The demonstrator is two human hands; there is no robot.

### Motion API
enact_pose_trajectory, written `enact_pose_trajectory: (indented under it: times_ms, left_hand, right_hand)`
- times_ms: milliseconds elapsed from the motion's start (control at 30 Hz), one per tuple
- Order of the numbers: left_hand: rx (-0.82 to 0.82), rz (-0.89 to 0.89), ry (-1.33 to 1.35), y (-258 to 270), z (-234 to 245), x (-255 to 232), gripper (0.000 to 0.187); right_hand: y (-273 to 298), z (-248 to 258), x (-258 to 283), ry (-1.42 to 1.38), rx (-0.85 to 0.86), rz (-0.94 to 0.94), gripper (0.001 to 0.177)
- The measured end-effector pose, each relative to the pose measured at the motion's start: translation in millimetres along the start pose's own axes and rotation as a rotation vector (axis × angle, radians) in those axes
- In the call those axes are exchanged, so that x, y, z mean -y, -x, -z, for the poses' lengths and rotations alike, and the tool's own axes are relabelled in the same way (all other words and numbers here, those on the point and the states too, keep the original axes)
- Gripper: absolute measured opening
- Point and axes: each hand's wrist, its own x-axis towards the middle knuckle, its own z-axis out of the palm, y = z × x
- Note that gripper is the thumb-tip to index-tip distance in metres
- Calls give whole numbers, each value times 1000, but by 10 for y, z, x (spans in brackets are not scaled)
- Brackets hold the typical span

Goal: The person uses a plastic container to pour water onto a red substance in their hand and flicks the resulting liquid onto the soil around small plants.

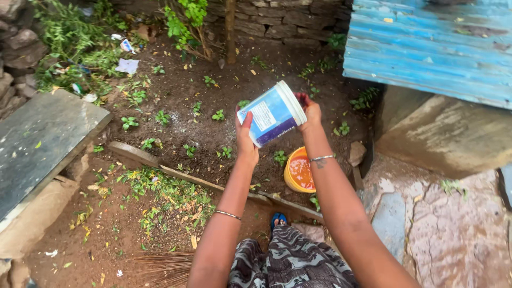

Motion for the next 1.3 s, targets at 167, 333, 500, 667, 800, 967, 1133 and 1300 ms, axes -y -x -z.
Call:
enact_pose_trajectory:
  times_ms: [167, 333, 500, 667, 800, 967, 1133, 1300]
  left_hand:
    - [-132, 107, -36, -10, -85, 4, 86]
    - [-121, 111, -5, -85, -110, 7, 74]
    - [37, 258, 178, -131, -85, -52, 60]
    - [-108, 346, 158, -145, -73, -165, 63]
    - [-69, 327, 194, -134, 9, -187, 65]
    - [-73, 325, 188, -99, 61, -203, 63]
    - [-87, 315, 155, -105, 88, -202, 62]
    - [-114, 280, 172, -192, 178, -40, 60]
  right_hand:
    - [-124, 44, -37, -59, -67, -59, 26]
    - [-225, 45, 46, -21, -160, -90, 28]
    - [-279, 129, 71, 152, -346, -219, 39]
    - [-288, 238, 123, 395, -384, -256, 34]
    - [-289, 292, 177, 446, -417, -217, 28]
    - [-297, 302, 258, 418, -397, -200, 20]
    - [-191, 195, 274, 365, -325, -236, 24]
    - [110, -135, 169, 297, -186, -255, 37]
